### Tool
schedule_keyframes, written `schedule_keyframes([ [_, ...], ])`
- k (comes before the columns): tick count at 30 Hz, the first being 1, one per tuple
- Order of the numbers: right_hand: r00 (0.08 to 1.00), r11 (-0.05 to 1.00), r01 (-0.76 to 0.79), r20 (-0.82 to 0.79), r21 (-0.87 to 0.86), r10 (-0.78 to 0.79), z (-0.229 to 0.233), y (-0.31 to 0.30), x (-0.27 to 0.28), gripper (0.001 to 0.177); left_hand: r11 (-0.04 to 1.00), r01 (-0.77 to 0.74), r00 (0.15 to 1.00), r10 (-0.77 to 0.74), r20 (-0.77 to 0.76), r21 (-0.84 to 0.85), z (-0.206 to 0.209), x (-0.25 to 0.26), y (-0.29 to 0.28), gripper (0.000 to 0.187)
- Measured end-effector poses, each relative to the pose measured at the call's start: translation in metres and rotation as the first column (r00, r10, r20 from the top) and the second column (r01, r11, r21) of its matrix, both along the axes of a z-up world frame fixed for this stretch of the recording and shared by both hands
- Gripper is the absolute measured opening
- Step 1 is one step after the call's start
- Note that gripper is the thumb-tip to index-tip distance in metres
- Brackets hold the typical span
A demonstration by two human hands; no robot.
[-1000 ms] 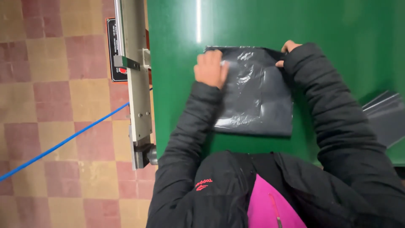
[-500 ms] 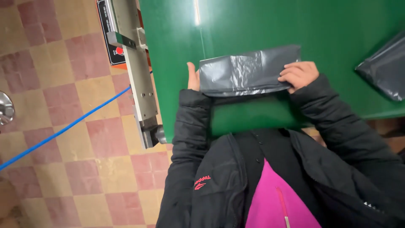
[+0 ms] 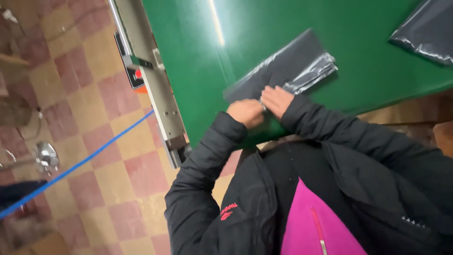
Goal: Folding plastic bags and placing them into a storage bin.
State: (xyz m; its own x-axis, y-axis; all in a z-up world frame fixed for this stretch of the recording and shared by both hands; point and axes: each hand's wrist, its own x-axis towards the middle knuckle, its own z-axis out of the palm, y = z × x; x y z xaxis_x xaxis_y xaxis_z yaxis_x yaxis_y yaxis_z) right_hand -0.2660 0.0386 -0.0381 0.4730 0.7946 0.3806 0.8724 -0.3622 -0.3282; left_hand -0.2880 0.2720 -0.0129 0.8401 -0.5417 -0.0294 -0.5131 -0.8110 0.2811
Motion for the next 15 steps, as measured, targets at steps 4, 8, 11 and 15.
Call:
schedule_keyframes([
  [4, 0.978, 0.987, -0.132, -0.149, 0.096, 0.145, -0.070, -0.043, -0.011, 0.045, 0.904, 0.148, 0.902, -0.290, -0.321, -0.401, -0.012, 0.030, -0.025, 0.016],
  [8, 0.441, 0.831, 0.438, -0.887, 0.345, 0.135, -0.066, -0.075, -0.024, 0.035, 0.561, -0.675, 0.421, -0.241, -0.874, -0.480, -0.107, 0.099, -0.020, 0.052],
  [11, 0.369, 0.778, 0.628, -0.882, 0.005, -0.292, -0.016, -0.079, -0.008, 0.034, 0.535, -0.734, 0.481, -0.027, -0.876, -0.419, -0.101, 0.112, -0.034, 0.059],
  [15, 0.223, 0.750, 0.649, -0.911, -0.127, -0.347, -0.087, -0.088, 0.024, 0.037, 0.749, -0.492, 0.867, 0.469, -0.170, -0.443, -0.049, 0.082, -0.065, 0.050],
])
